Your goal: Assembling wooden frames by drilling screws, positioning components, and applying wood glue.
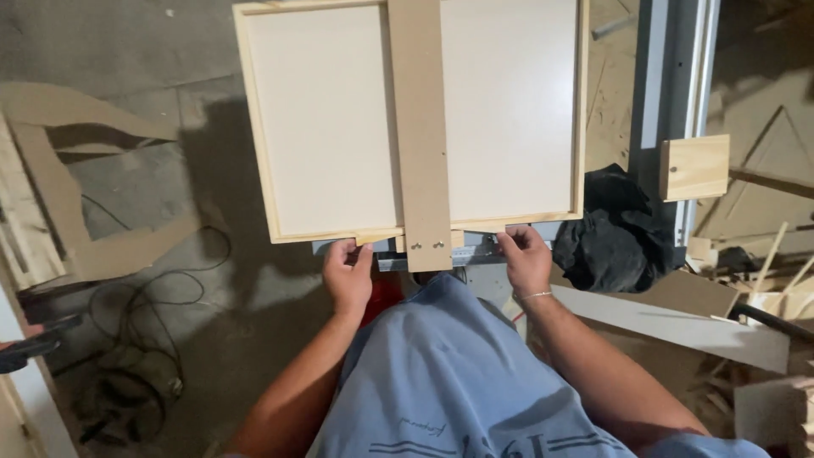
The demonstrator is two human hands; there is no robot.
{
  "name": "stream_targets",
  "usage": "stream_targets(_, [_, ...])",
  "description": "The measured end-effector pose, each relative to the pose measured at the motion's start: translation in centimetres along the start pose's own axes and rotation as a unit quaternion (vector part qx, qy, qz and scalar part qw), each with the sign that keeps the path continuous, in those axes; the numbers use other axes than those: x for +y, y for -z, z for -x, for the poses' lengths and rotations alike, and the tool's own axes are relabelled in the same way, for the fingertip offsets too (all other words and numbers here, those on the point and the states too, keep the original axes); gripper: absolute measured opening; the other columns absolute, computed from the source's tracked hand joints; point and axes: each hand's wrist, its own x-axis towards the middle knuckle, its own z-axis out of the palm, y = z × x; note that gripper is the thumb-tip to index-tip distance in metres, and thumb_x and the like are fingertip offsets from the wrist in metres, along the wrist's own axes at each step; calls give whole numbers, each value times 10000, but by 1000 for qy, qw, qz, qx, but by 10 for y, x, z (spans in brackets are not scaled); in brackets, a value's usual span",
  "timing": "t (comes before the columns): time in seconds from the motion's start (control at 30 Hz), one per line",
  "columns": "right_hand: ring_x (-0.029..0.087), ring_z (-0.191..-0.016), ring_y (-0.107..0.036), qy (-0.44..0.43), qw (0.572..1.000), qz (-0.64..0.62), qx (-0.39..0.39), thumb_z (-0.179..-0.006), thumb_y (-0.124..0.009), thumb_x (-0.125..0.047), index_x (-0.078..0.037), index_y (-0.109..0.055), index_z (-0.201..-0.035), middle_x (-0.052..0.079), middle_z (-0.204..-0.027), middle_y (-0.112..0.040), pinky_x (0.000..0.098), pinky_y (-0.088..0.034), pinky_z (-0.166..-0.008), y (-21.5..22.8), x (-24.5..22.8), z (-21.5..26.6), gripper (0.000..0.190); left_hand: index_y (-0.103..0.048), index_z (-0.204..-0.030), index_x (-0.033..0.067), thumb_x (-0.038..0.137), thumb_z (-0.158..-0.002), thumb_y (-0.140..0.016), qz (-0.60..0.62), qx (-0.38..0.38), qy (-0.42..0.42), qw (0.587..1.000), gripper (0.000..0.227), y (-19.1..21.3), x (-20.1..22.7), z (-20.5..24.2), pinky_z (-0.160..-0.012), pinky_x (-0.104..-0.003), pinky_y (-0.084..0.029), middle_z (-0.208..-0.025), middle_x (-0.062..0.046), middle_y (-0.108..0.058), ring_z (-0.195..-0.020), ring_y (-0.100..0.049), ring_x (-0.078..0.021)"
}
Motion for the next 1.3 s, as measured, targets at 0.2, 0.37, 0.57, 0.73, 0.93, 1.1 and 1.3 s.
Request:
stream_targets(0.2, [172,-689,-656,5,999,34,17,-877,-828,-130,-46,-740,-945,111,-729,-697,321,-537,-667,0,2,0,140,-728,-914,86,172,-735,-921,-20,0,6,1000,277,6,27,0,-779,-339,-514,-841,-81,-708,-825,-683,-251])
stream_targets(0.37, [139,-700,-633,-10,998,57,26,-881,-831,-161,-93,-743,-913,72,-721,-695,300,-523,-669,-2,-1,2,115,-732,-892,85,194,-717,-933,-26,18,10,999,288,-1,19,0,-735,-349,-523,-811,-105,-713,-805,-694,-275])
stream_targets(0.57, [151,-735,-671,-21,996,82,15,-883,-822,-169,-111,-760,-929,82,-758,-723,307,-538,-695,-1,-14,7,96,-734,-877,84,171,-744,-914,-20,-2,6,1000,240,4,24,-1,-703,-342,-527,-775,-101,-704,-766,-695,-276])
stream_targets(0.73, [161,-755,-683,-20,995,93,20,-870,-839,-178,-113,-763,-939,85,-774,-730,311,-544,-707,-1,-12,7,121,-734,-915,45,142,-777,-901,2,-11,18,1000,237,8,31,0,-727,-364,-532,-827,-132,-718,-792,-700,-291])
stream_targets(0.93, [162,-765,-681,-15,996,84,29,-872,-847,-176,-109,-760,-946,94,-795,-736,318,-546,-718,-3,-9,7,133,-714,-868,47,95,-767,-902,21,9,-25,999,219,3,30,-1,-676,-354,-512,-768,-122,-681,-728,-675,-292])
stream_targets(1.1, [162,-758,-677,-7,997,69,26,-887,-831,-138,-90,-763,-963,108,-792,-730,314,-543,-702,-3,-6,7,112,-708,-843,62,104,-747,-910,15,11,-30,999,227,3,35,-1,-662,-342,-513,-738,-108,-667,-711,-670,-276])
stream_targets(1.3, [166,-751,-665,-4,998,54,20,-899,-823,-129,-66,-761,-962,114,-785,-723,318,-541,-699,-3,-11,10,108,-694,-857,29,97,-753,-900,12,3,-35,999,241,1,38,1,-664,-371,-509,-763,-162,-661,-738,-673,-330])
